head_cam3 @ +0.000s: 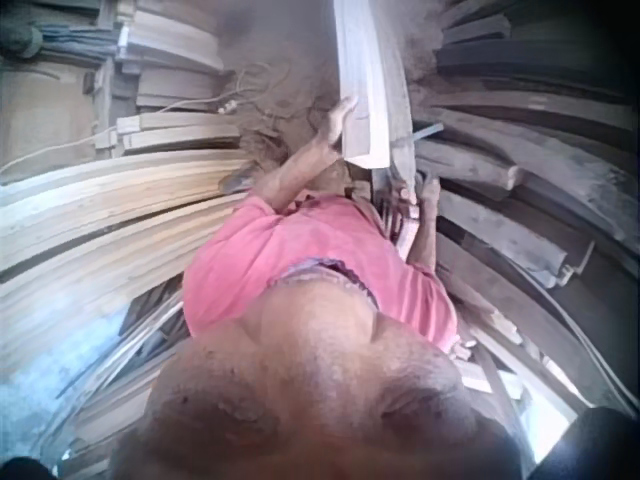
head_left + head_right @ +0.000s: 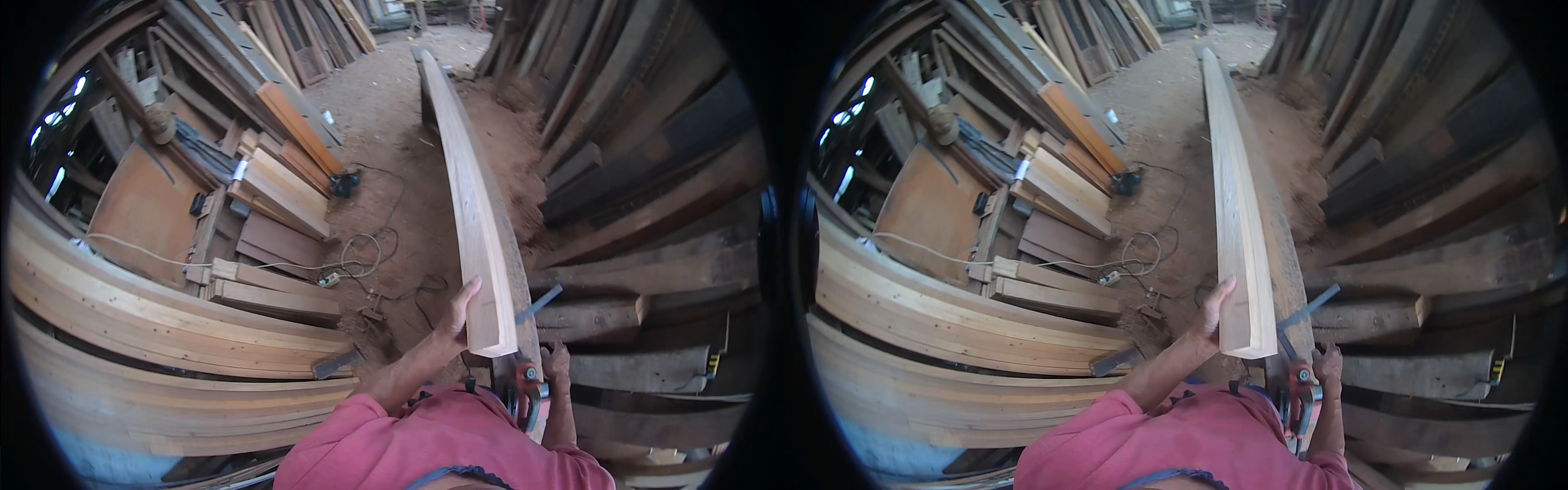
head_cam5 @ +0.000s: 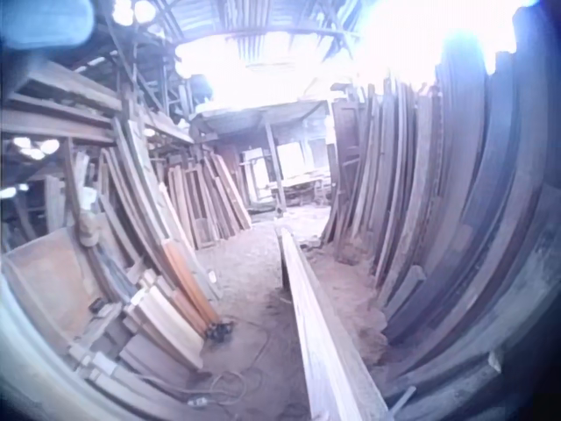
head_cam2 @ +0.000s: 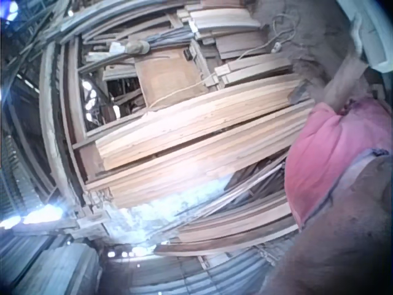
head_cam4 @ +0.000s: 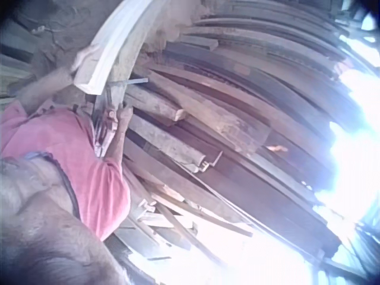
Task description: The person planes a long wooden plank using a power planer, checks the edges with a square ruler, measures the length with a tape measure, and turns the plank over to continue working.
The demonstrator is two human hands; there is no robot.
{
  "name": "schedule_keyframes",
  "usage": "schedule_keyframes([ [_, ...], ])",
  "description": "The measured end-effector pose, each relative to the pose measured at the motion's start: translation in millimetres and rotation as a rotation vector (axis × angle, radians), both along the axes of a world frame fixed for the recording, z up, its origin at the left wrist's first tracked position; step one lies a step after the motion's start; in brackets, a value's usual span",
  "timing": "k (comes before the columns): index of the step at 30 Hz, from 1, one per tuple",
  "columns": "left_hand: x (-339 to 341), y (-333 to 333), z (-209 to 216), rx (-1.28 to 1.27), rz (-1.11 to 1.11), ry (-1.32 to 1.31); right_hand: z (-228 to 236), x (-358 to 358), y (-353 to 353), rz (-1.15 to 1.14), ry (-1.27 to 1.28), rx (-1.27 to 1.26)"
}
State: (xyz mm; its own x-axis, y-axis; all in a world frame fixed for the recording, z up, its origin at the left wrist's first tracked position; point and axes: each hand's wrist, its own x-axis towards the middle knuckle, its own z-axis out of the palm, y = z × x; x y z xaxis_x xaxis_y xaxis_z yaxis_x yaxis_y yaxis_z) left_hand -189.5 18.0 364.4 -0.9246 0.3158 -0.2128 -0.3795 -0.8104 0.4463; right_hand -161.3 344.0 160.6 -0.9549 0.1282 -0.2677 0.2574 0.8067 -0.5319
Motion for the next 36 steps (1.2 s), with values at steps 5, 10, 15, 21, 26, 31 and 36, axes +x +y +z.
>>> schedule_keyframes([
  [5,29,12,-160,-0.109,-0.018,-0.228,-4,129,37,-0.09,-0.03,-0.118],
  [10,42,23,-244,-0.285,0.005,-0.282,-13,201,22,-0.137,-0.226,-0.168],
  [15,56,-2,-256,-0.237,-0.047,-0.341,28,109,-11,-0.129,0.117,0.108],
  [21,72,-43,-157,-0.41,-0.026,-0.277,-52,-30,-74,0.121,-0.276,0.247],
  [26,152,-137,-120,-0.453,0.146,-0.39,-97,-48,-124,0.295,-0.342,0.494],
  [31,225,-179,-68,-0.247,0.168,-0.369,-118,-53,-119,0.4,-0.337,0.451],
  [36,244,-139,-44,-0.25,0.137,-0.445,-83,-105,-100,0.077,0.21,0.092],
])
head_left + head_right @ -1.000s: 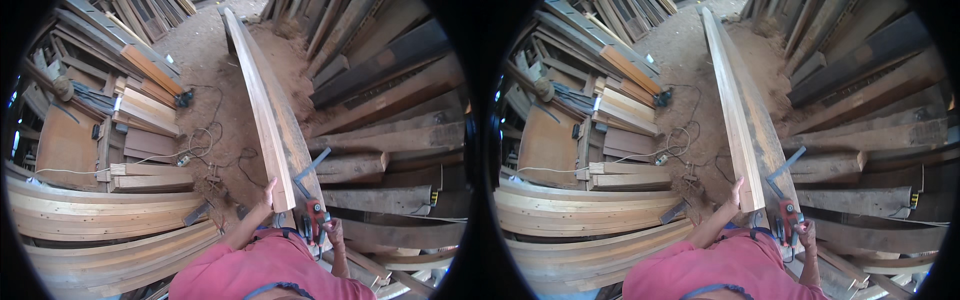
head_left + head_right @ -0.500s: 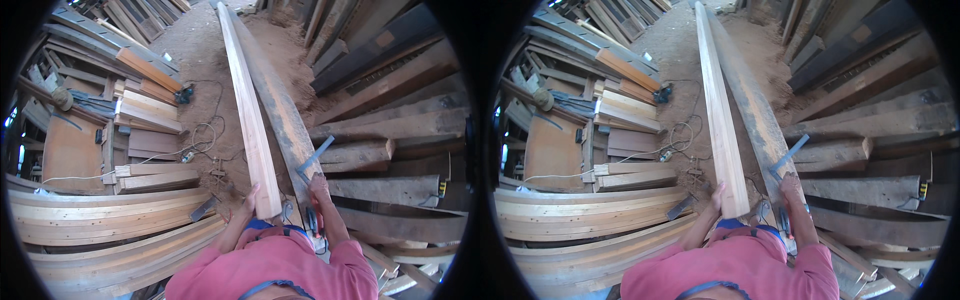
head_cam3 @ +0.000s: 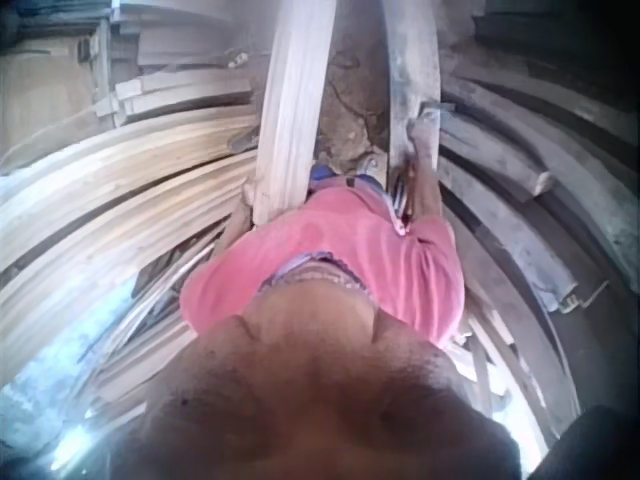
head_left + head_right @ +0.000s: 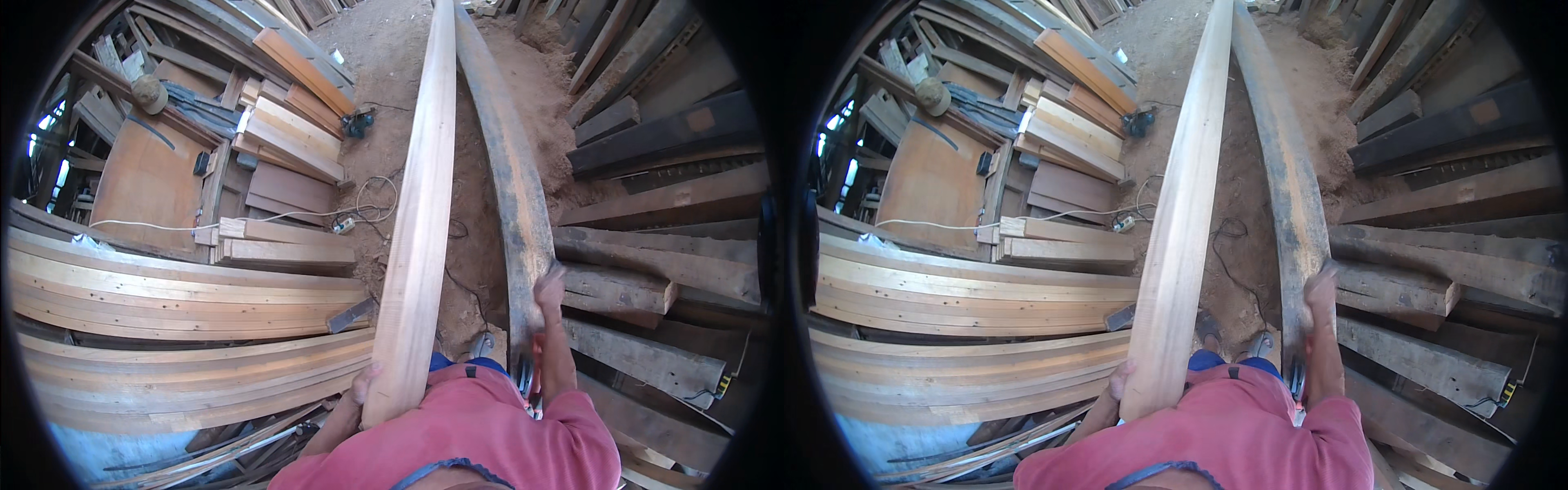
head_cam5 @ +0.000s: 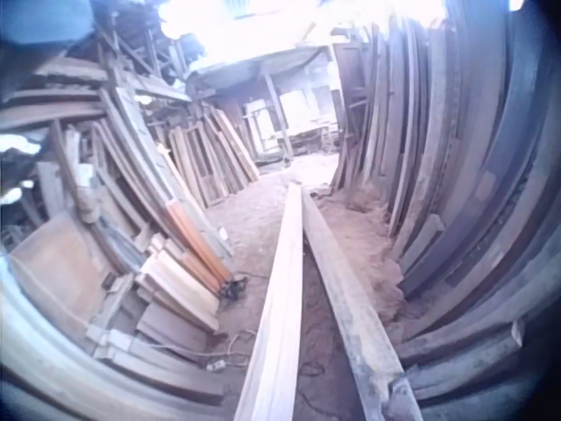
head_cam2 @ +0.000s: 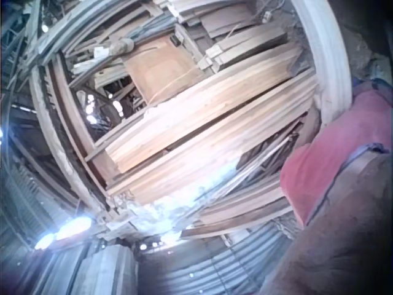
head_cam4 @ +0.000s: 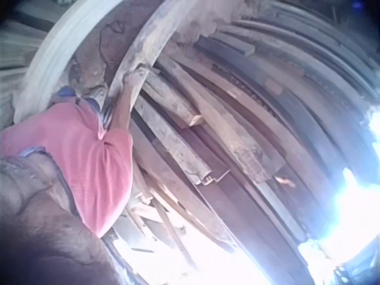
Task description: The person planes a long wooden plank using a power planer, checks the edges with a square ruler, measures the length with a tape measure, and turns the plank over to continue working.
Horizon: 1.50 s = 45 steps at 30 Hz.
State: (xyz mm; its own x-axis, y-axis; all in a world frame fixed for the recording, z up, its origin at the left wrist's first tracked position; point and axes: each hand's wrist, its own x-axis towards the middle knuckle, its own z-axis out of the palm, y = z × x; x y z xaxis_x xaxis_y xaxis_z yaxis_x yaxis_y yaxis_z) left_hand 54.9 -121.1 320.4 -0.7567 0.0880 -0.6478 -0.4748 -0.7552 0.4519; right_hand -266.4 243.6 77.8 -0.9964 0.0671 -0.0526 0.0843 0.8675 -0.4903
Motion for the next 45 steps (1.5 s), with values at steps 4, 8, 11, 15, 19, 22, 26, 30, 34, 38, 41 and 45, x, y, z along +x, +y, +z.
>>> schedule_keyframes([
  [4,-24,11,23,-0.136,-0.314,0.013,128,-76,-2,-0.277,0.395,-0.266],
  [8,-25,10,22,-0.065,-0.299,0.009,255,-91,-57,-0.253,0.484,-0.638],
  [11,-22,17,20,-0.09,-0.232,0.072,270,-102,-111,0.076,0.528,-0.413],
  [15,-24,15,18,-0.142,-0.273,0.056,250,-114,-187,0.399,0.323,-0.671],
  [19,-19,15,8,-0.118,-0.298,0.065,227,-128,-228,0.519,0.204,-0.573],
  [22,-20,21,18,-0.112,-0.255,0.032,218,-131,-232,0.541,0.192,-0.681],
  [26,-20,23,20,-0.146,-0.229,0.015,226,-128,-232,0.573,0.178,-0.623],
  [30,-21,22,18,-0.113,-0.243,0.013,231,-128,-229,0.564,0.131,-0.609],
  [34,-23,21,28,-0.113,-0.232,0.004,224,-145,-237,0.541,0.168,-0.602],
  [38,-29,23,36,-0.093,-0.237,-0.009,219,-186,-250,0.485,0.207,-0.606],
  [41,-27,21,31,-0.044,-0.245,-0.019,206,-192,-253,0.445,0.205,-0.557],
  [45,-24,20,26,-0.008,-0.245,-0.035,207,-189,-255,0.435,0.163,-0.463],
])
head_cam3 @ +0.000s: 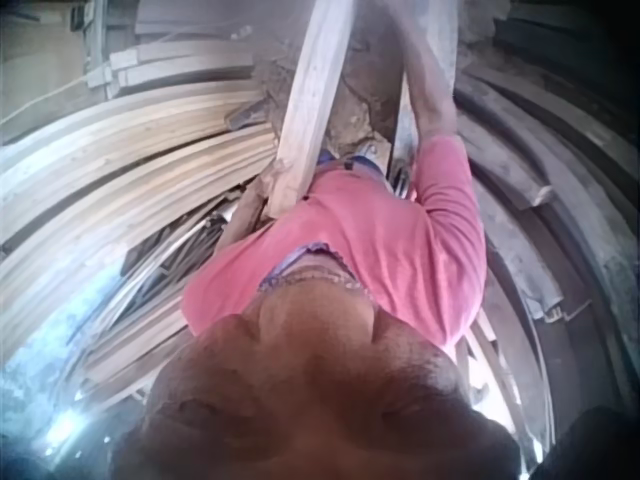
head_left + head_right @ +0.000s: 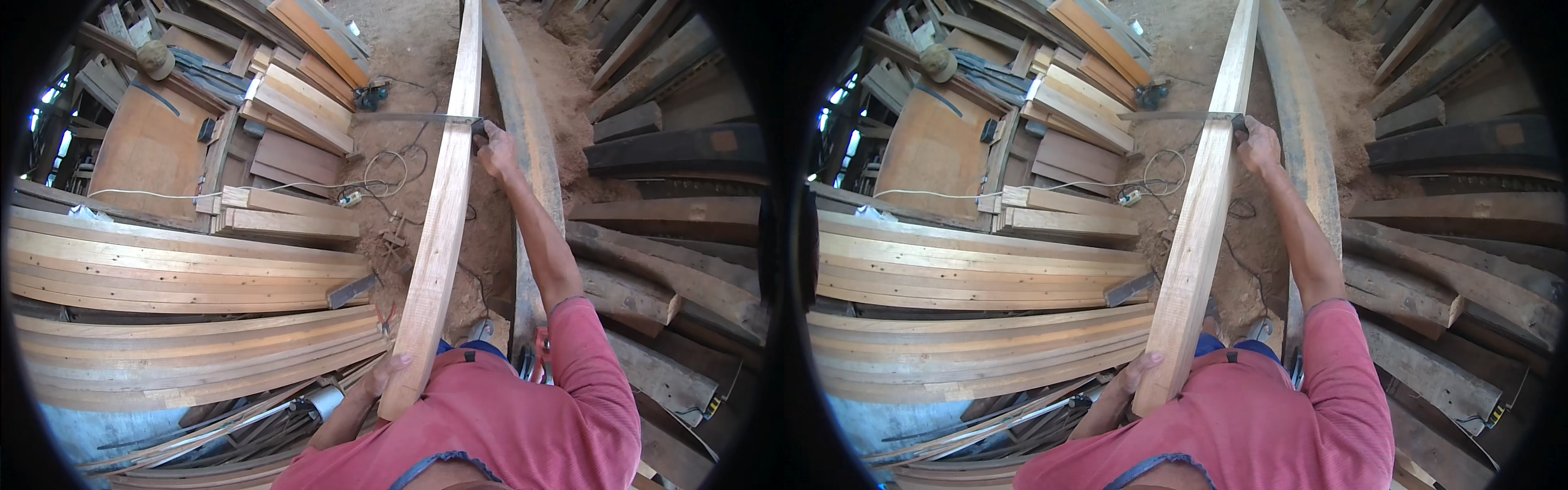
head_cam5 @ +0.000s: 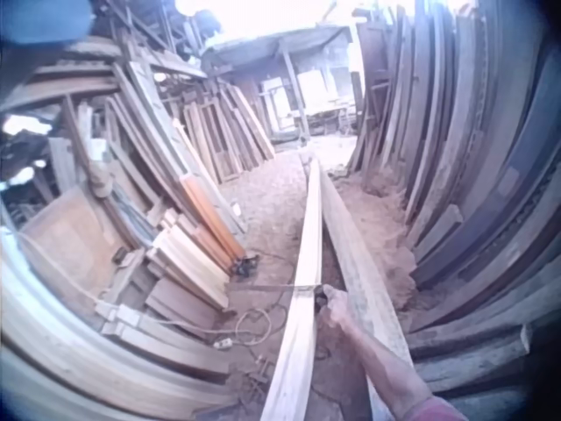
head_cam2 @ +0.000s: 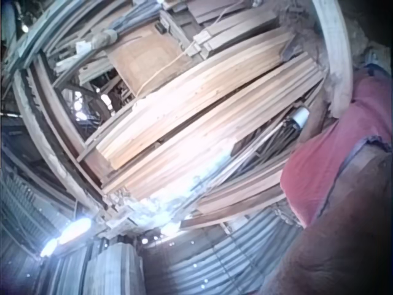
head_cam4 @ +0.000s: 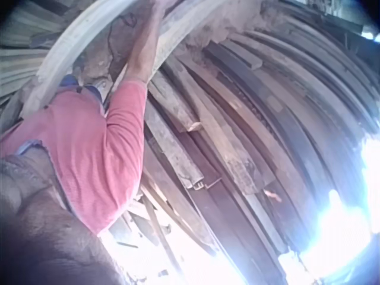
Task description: The person planes a long wooden plank using a power planer, checks the edges with a square ruler, measures the length with a tape measure, and turns the plank over to continue working.
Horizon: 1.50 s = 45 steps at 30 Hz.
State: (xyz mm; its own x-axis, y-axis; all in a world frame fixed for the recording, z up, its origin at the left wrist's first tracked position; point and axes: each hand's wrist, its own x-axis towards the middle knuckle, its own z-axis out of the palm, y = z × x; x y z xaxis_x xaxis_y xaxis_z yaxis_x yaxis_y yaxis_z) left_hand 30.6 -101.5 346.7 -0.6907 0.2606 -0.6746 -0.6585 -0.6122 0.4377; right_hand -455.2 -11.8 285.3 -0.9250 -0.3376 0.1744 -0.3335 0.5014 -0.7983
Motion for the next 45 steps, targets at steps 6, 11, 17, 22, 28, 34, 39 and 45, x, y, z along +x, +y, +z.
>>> schedule_keyframes([
  [6,-1,4,-4,-0.108,0.015,-0.012,3,0,2,-0.014,-0.024,0.032],
  [11,4,-7,-24,-0.069,0.036,0.056,-19,6,35,-0.146,0.052,-0.336],
  [17,-26,-31,-11,0.151,0.278,0.076,-50,72,136,-0.158,0.112,-0.045],
  [22,-90,-4,14,0.198,0.379,0.228,-138,124,224,0.077,-0.079,0.445],
  [28,-152,57,36,0.565,0.301,0.305,-231,194,299,0.026,-0.302,0.932],
  [34,-202,98,100,0.622,0.252,0.525,-225,223,308,-0.109,-0.53,0.86],
  [39,-249,117,162,0.724,0.153,0.733,-187,256,335,-0.309,-0.266,0.43],
  [45,-262,135,202,0.841,0.147,0.897,-123,325,372,-0.499,-0.316,0.39],
])
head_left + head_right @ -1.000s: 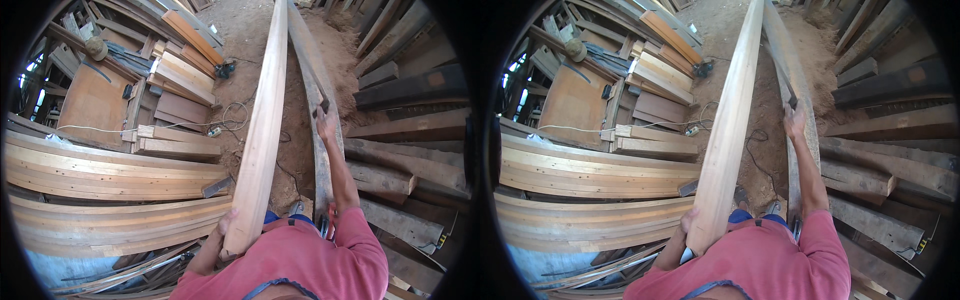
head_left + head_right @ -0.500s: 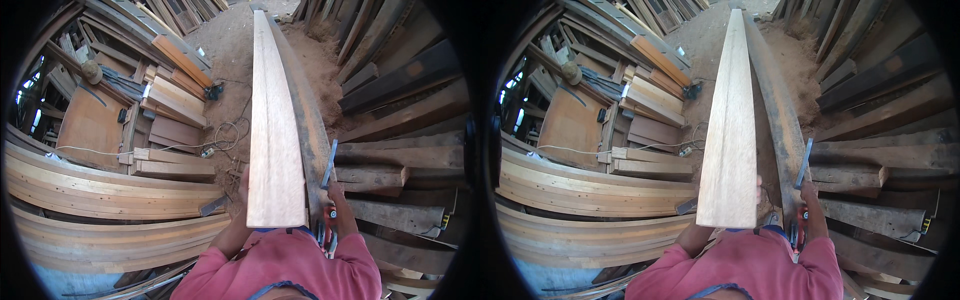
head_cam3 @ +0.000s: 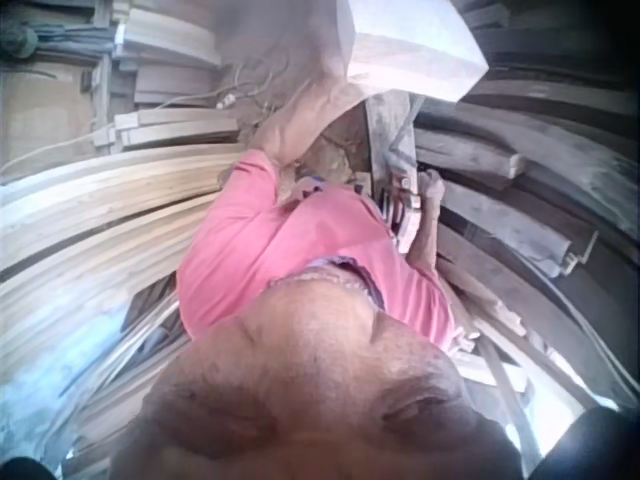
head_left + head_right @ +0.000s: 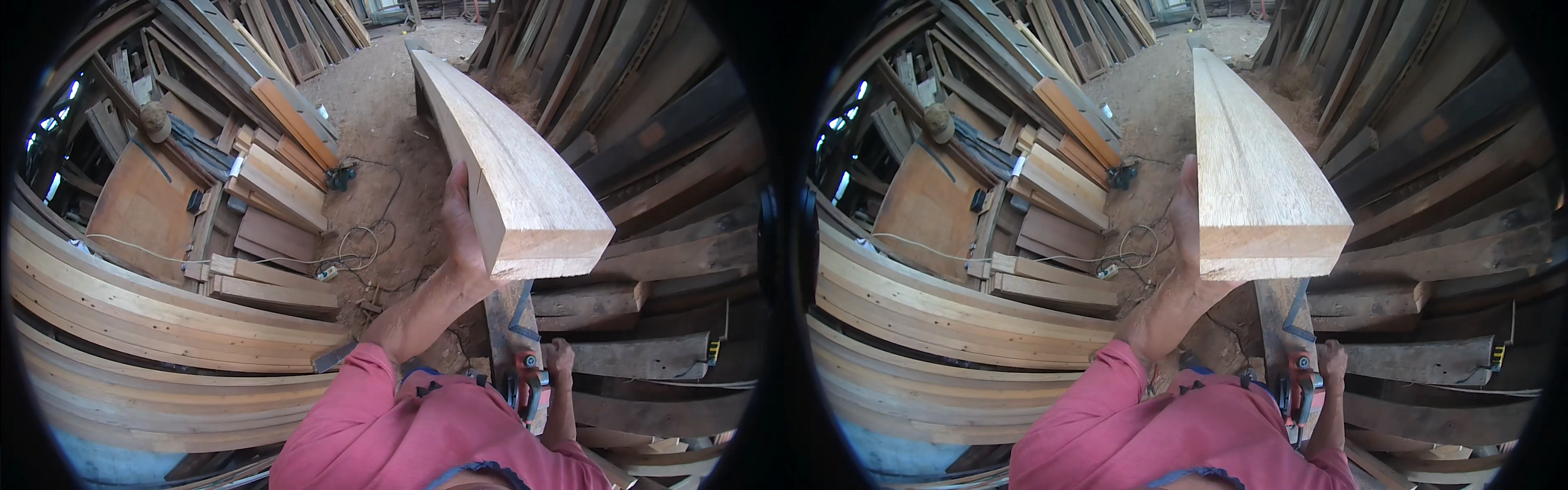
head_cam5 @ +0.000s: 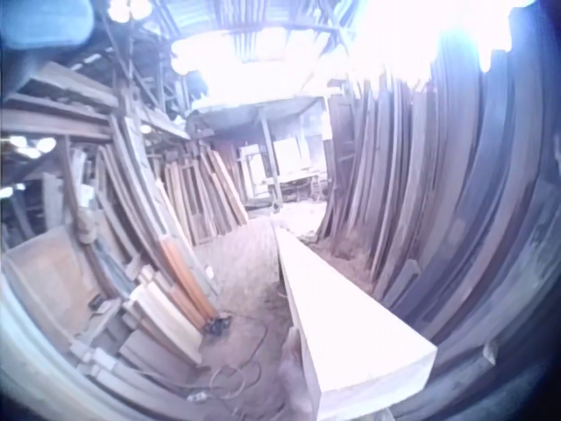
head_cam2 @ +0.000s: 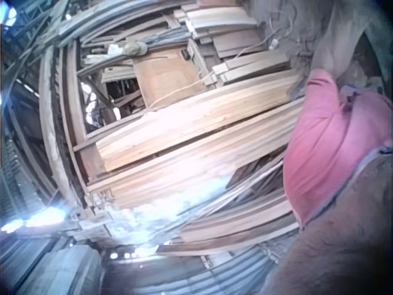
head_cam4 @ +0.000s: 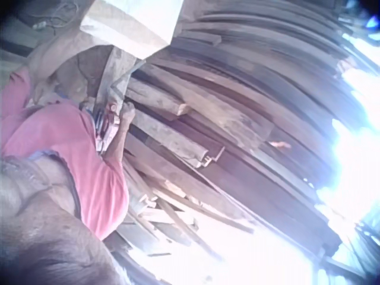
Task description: The person planes a long wooden plank using a power planer, checks the edges with a square ruler, measures the length with a tape measure, and turns the plank over to continue working.
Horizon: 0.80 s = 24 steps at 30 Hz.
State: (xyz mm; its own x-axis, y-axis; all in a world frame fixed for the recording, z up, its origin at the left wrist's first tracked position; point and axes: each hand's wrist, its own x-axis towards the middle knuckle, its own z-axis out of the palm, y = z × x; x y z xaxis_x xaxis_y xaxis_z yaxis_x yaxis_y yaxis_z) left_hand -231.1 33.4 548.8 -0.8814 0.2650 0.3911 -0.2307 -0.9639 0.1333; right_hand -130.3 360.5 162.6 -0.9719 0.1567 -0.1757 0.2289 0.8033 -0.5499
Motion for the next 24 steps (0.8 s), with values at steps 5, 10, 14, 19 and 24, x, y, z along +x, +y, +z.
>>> schedule_keyframes([
  [5,-2,-5,2,-0.012,-0.03,-0.015,-35,86,36,-0.136,0.001,-0.038],
  [10,9,-20,-50,-0.424,0.014,-0.151,-67,163,30,-0.318,-0.025,-0.389],
  [14,51,-20,-179,-0.704,0.055,-0.431,-59,174,1,-0.19,-0.296,-0.188],
  [19,61,8,-348,-1.171,0.181,-0.687,-85,158,12,-0.154,-0.439,-0.21],
  [24,59,50,-421,-1.685,0.333,-0.724,-51,142,-6,-0.174,-0.134,-0.502],
])
